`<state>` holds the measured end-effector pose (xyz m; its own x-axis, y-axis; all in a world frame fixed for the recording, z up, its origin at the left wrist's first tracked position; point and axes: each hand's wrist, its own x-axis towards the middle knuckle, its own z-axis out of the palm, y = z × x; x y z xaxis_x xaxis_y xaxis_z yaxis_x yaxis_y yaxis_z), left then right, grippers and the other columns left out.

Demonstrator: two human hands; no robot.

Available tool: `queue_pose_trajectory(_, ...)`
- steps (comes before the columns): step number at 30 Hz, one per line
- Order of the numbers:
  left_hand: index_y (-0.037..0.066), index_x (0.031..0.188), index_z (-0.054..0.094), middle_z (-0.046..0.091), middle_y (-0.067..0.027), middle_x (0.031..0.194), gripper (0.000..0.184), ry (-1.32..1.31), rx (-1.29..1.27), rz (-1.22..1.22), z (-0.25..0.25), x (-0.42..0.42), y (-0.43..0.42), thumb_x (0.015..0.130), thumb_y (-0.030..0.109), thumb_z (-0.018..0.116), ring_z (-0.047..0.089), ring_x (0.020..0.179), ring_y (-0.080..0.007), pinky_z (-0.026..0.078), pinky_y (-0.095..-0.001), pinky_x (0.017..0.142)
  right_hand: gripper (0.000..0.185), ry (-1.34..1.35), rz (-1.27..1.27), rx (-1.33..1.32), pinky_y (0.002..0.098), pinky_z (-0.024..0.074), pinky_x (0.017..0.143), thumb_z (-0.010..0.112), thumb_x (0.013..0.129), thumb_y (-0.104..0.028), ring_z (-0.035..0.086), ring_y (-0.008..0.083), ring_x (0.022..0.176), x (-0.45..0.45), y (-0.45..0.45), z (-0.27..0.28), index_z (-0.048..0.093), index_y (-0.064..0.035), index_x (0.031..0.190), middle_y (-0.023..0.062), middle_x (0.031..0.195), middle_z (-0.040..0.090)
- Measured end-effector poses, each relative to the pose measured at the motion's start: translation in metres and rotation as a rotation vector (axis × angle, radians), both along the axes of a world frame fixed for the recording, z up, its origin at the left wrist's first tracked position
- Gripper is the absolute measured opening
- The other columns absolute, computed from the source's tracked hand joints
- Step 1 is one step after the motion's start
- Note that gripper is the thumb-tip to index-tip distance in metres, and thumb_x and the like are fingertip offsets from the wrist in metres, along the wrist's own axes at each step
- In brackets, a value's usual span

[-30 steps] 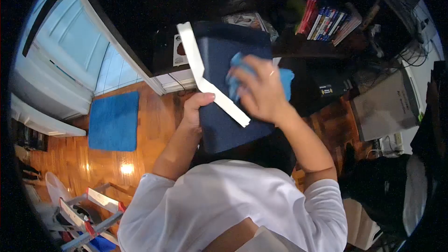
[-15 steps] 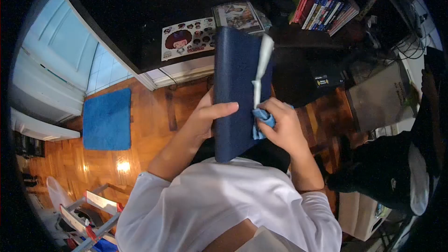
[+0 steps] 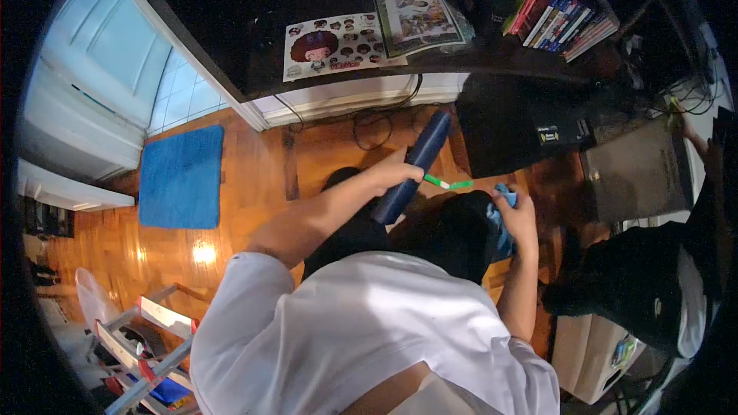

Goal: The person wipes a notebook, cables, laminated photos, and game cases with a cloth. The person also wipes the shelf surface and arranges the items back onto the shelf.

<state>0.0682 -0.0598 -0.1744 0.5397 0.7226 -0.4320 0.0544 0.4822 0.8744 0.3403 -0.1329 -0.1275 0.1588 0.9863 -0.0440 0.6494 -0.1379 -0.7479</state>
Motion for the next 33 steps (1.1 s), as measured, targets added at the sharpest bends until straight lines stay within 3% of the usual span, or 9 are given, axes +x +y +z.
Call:
queue_pose_trajectory(5,-0.005,0.115,0.038,0.048,-0.0204,0.100,0.070,0.621,0.134,0.184,-0.125,0.042,0.000,0.056,0.019,0.066,0.050,0.091,-0.0302,0.044,-0.0375,0.077,0.030,0.084,-0.004,-0.028,0.0295,0.0412,0.055,0.063,0.077,-0.028,0.051,0.0116,0.058,-0.002,-0.008,0.004,0.059,0.0013,0.083,0.0076,0.063,0.057)
queue_pose_trajectory(7,-0.007,0.125,0.030,0.038,-0.0277,0.120,0.086,0.673,0.123,0.169,-0.135,0.047,-0.016,0.057,0.027,0.070,0.041,0.111,-0.0361,0.036,-0.0375,0.093,0.032,0.056,0.005,-0.070,0.0274,0.0419,0.056,0.063,0.077,-0.029,0.052,0.0115,0.060,-0.007,-0.014,0.008,0.059,0.0018,0.084,0.0085,0.064,0.057)
queue_pose_trajectory(11,-0.003,0.128,0.027,0.034,-0.0261,0.124,0.089,0.667,-0.077,0.133,-0.183,0.053,-0.038,0.056,0.027,0.071,0.040,0.114,-0.0356,0.037,-0.0360,0.095,0.030,0.181,-0.028,-0.135,0.0262,0.0429,0.057,0.064,0.077,-0.027,0.054,0.0109,0.061,-0.001,-0.018,-0.018,0.058,0.0013,0.084,0.0067,0.066,0.059)
queue_pose_trajectory(20,-0.010,0.122,0.032,0.045,-0.0274,0.117,0.076,0.772,0.160,-0.237,-0.164,0.048,-0.050,0.067,0.029,0.068,0.044,0.112,-0.0351,0.037,-0.0387,0.093,0.023,0.250,0.115,-0.181,0.0226,0.0387,0.063,0.060,0.081,-0.024,0.046,0.0072,0.071,-0.040,0.003,-0.014,0.053,-0.0019,0.086,0.0011,0.073,0.053)
queue_pose_trajectory(24,-0.004,0.094,0.058,0.061,-0.0217,0.090,0.036,0.733,0.680,-0.490,-0.095,0.021,-0.027,0.071,0.022,0.064,0.058,0.089,-0.0332,0.045,-0.0400,0.080,0.046,0.582,0.162,-0.147,0.0272,0.0418,0.069,0.069,0.074,-0.029,0.050,0.0133,0.081,-0.037,0.015,-0.025,0.042,-0.0084,0.105,0.0044,0.089,0.053)
queue_pose_trajectory(27,0.001,0.082,0.063,0.062,-0.0152,0.072,0.021,0.450,0.865,-0.184,0.025,-0.030,0.003,0.077,0.021,0.056,0.060,0.065,-0.0281,0.047,-0.0390,0.060,0.072,1.093,0.269,-0.192,0.0289,0.0406,0.078,0.074,0.066,-0.021,0.047,0.0182,0.095,-0.039,0.023,-0.007,0.027,-0.0135,0.119,0.0056,0.106,0.045)
queue_pose_trajectory(30,0.007,0.088,0.063,0.062,-0.0172,0.081,0.028,1.074,0.858,0.233,0.175,-0.097,0.027,0.082,0.031,0.052,0.060,0.075,-0.0326,0.047,-0.0403,0.067,0.070,1.000,0.336,-0.141,0.0281,0.0402,0.079,0.072,0.065,-0.015,0.048,0.0179,0.096,-0.052,0.031,0.013,0.028,-0.0124,0.120,0.0054,0.104,0.047)
queue_pose_trajectory(31,0.006,0.092,0.061,0.061,-0.0199,0.086,0.027,1.251,1.417,0.408,0.175,-0.124,0.049,0.082,0.029,0.052,0.060,0.079,-0.0347,0.048,-0.0426,0.070,0.063,0.982,0.321,-0.130,0.0278,0.0399,0.080,0.067,0.066,-0.009,0.049,0.0171,0.095,-0.060,0.034,0.019,0.034,-0.0088,0.118,0.0056,0.103,0.049)
queue_pose_trajectory(33,0.000,0.093,0.060,0.059,-0.0229,0.093,0.025,1.531,1.311,0.565,0.193,-0.160,0.091,0.082,0.021,0.050,0.058,0.088,-0.0358,0.048,-0.0442,0.075,0.054,1.048,0.288,-0.132,0.0281,0.0405,0.079,0.065,0.067,-0.008,0.051,0.0167,0.092,-0.078,0.045,0.026,0.039,-0.0064,0.115,0.0060,0.100,0.051)
